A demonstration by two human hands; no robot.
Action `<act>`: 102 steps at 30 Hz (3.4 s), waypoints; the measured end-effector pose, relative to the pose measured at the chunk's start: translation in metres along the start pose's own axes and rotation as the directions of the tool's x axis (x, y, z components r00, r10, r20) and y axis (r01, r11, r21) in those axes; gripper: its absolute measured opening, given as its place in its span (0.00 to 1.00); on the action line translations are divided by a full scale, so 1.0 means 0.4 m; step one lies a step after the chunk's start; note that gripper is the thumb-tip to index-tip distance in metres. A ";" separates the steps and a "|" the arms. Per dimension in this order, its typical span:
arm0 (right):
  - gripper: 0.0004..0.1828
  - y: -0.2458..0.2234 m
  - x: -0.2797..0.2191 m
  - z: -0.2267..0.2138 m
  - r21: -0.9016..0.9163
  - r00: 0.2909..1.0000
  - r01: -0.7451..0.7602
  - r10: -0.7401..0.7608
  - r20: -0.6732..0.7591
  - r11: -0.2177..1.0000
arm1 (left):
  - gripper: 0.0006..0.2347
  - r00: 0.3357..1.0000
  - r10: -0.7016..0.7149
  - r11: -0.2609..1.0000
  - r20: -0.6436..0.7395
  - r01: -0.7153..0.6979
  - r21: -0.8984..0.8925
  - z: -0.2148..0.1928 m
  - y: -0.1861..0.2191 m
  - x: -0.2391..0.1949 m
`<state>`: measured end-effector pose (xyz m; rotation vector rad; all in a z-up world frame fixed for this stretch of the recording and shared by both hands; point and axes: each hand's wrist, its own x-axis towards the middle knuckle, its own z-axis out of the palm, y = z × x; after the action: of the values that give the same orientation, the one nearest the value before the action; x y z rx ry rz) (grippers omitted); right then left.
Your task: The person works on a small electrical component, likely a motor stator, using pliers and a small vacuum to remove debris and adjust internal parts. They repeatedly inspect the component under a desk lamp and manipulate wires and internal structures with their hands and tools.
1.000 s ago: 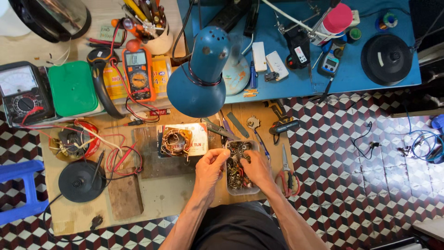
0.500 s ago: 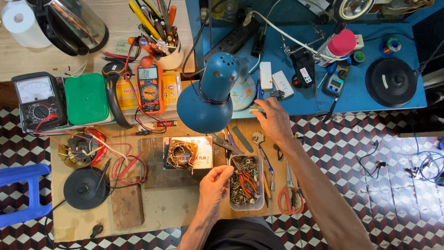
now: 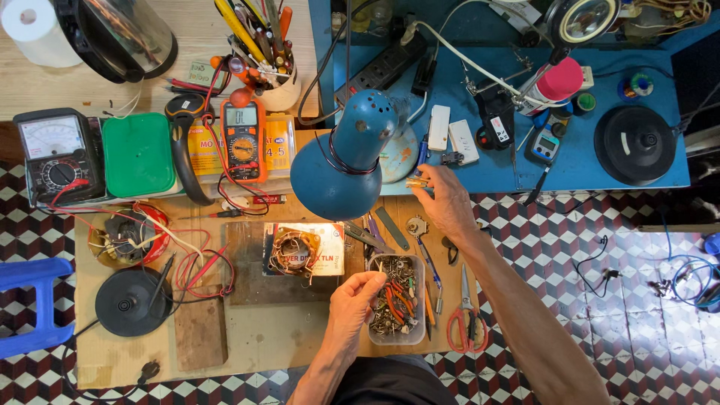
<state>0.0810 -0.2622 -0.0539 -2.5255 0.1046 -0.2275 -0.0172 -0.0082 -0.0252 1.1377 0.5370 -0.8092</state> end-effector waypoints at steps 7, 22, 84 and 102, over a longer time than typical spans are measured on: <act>0.20 -0.003 -0.011 0.015 -0.050 0.994 -0.069 0.065 -0.086 0.996 | 0.12 1.000 -0.009 1.000 0.012 0.009 0.005 -0.006 -0.006 -0.004; 0.08 0.044 0.057 0.046 -0.365 0.957 0.245 -0.165 0.238 0.898 | 0.12 0.998 0.012 1.000 0.062 -0.011 -0.022 -0.011 -0.029 -0.013; 0.04 0.117 0.087 0.141 0.044 0.855 -0.224 0.219 -0.471 0.973 | 0.15 0.951 0.092 0.994 -0.295 -0.106 -0.032 -0.220 -0.220 -0.137; 0.17 -0.403 -0.320 0.075 0.551 0.892 -0.342 0.448 -0.065 0.761 | 0.41 0.610 0.600 0.020 0.518 -0.659 0.752 -0.420 0.306 0.019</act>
<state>-0.0352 -0.0971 -0.0037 -1.8661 0.5752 -0.2831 0.0882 0.1710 -0.0182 2.1782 -0.6883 -0.2161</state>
